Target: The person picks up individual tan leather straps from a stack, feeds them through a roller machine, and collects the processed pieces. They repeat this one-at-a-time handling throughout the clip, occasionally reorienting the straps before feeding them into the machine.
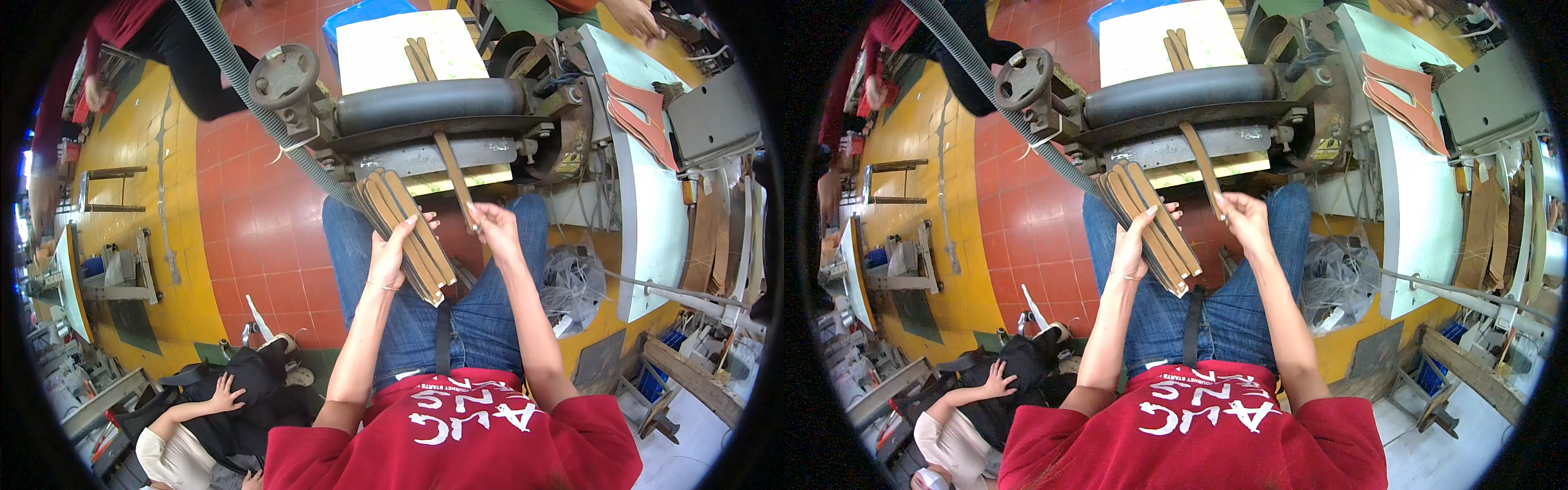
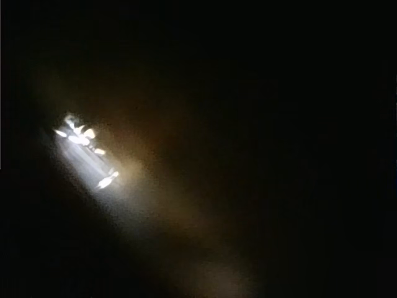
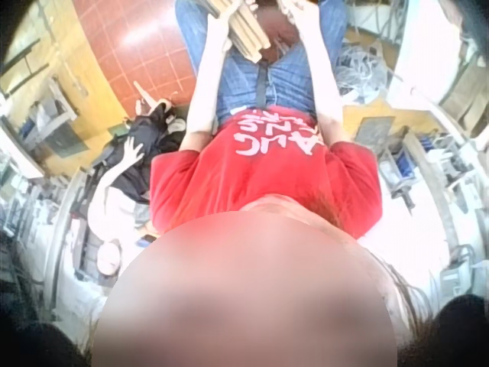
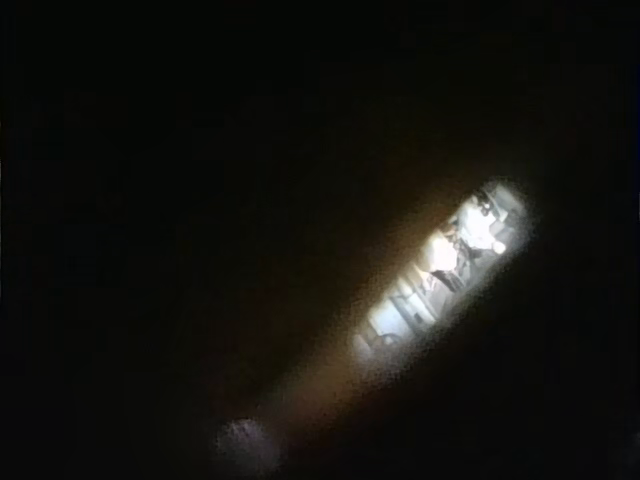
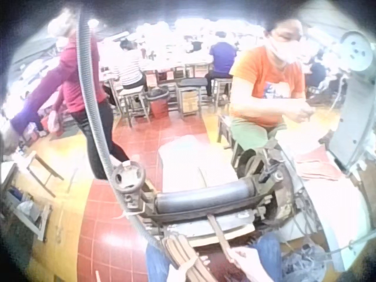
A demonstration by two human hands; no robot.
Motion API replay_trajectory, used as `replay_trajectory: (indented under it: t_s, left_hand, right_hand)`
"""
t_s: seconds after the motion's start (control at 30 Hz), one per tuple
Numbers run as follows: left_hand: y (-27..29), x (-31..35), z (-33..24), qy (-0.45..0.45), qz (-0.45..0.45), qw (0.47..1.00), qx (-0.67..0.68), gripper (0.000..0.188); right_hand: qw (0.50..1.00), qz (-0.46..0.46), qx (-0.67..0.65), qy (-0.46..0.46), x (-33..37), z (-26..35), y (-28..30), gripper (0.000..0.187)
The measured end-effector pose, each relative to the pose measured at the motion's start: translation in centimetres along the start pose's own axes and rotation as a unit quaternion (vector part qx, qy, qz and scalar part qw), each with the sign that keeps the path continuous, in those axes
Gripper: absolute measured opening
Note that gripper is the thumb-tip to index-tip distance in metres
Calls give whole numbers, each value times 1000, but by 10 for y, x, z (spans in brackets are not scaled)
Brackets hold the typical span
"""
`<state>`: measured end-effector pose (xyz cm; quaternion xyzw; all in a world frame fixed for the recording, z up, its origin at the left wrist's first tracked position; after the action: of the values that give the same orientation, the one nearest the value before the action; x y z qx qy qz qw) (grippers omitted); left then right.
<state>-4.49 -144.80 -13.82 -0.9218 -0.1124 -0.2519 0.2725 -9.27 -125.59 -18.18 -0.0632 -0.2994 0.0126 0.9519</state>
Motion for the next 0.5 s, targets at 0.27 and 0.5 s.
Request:
replay_trajectory:
  t_s: [0.27,0.5]
  left_hand:
    - [1,1,2,12,9,1000,-23,35]
    - [-7,0,1,7,33,999,-27,34]
  right_hand:
    - [993,7,-113,35,-37,29,-23,20]
    - [985,33,-152,-77,42,-29,-9,14]
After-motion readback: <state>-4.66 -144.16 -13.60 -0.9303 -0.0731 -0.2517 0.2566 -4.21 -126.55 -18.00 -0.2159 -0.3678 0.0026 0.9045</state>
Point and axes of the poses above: each hand's wrist, its own x-axis away from the middle knuckle, its own y-axis out of the back of the hand, z = x × y, the point moved 8 cm from there along -x, towards the middle knuckle, and after that the axes turned 9 degrees about -x, right-handed, at the moved point
